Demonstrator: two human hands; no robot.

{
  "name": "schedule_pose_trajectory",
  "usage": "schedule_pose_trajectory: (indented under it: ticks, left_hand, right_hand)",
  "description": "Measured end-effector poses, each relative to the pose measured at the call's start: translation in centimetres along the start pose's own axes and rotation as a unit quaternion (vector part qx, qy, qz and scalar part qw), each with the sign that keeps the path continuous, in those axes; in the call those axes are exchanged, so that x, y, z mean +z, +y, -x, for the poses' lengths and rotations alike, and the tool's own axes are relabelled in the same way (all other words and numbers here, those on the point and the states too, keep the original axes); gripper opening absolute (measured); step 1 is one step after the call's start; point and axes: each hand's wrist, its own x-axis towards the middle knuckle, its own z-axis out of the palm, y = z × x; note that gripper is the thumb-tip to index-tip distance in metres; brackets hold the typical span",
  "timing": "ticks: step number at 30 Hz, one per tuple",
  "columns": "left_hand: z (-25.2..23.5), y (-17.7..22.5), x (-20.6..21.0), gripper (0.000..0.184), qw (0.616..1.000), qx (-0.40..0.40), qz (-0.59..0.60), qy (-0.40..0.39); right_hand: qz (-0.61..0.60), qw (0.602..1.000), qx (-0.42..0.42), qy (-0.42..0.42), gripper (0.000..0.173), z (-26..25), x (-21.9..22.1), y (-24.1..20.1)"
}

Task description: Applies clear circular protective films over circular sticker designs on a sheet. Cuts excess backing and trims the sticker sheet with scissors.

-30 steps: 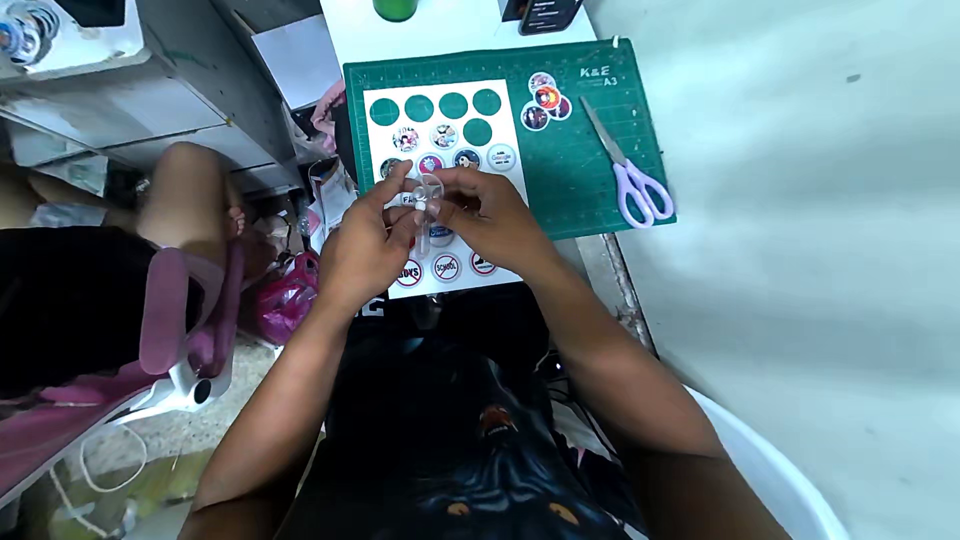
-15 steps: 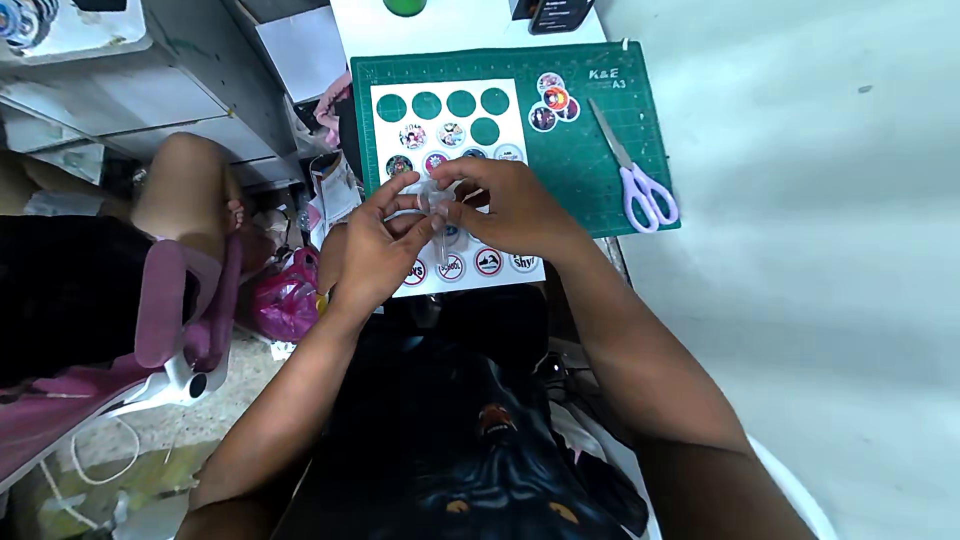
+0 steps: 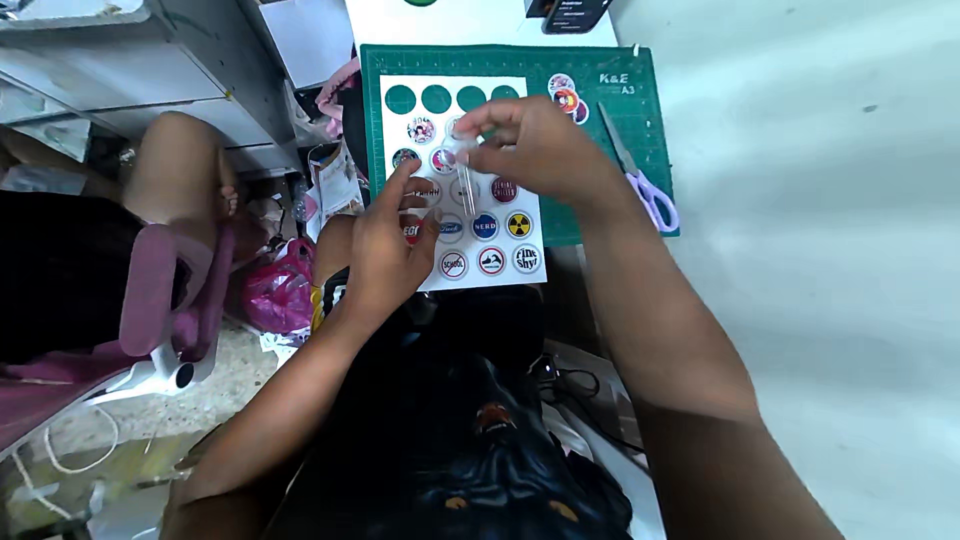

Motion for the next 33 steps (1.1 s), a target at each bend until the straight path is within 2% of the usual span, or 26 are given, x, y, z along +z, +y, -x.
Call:
schedule_pose_trajectory:
  ticks: [3,7,18,22,26,30,33]
  left_hand:
    - [0.3,-1.3,-0.1,0.047,0.974,0.063,-0.217,0.011]
    - [1.5,-2.4,0.6,0.046,0.954,0.053,-0.294,-0.03]
    - [2.1,-3.6,1.0,0.046,0.96,0.064,-0.271,-0.036]
    - [1.6,-3.4,0.5,0.047,0.967,0.047,-0.252,-0.013]
    - [-1.7,-3.0,-1.4,0.05,0.992,0.01,-0.109,0.056]
    - [-5.4,-2.2,-2.2,0.069,0.999,-0.049,-0.004,0.009]
    - [-6.6,-1.9,-1.8,0.064,0.998,-0.064,0.018,-0.006]
  right_hand:
    - [0.03,0.999,0.005,-0.011,0.038,-2.7,-1.2,-0.1]
    - [0.051,0.997,-0.005,-0.062,0.037,-5.9,-1.2,-0.2]
    - [0.135,0.989,0.034,-0.056,0.038,-8.7,0.9,-0.6]
    - [0.119,0.991,0.033,-0.049,0.037,-8.6,0.9,-0.5]
    - [0.058,0.997,0.034,-0.044,0.033,-8.0,0.6,-1.0]
    - [0.002,0.997,0.045,-0.058,0.037,-7.2,0.9,-2.1]
    - [-0.052,0.996,0.034,-0.065,0.044,-6.7,0.9,-2.0]
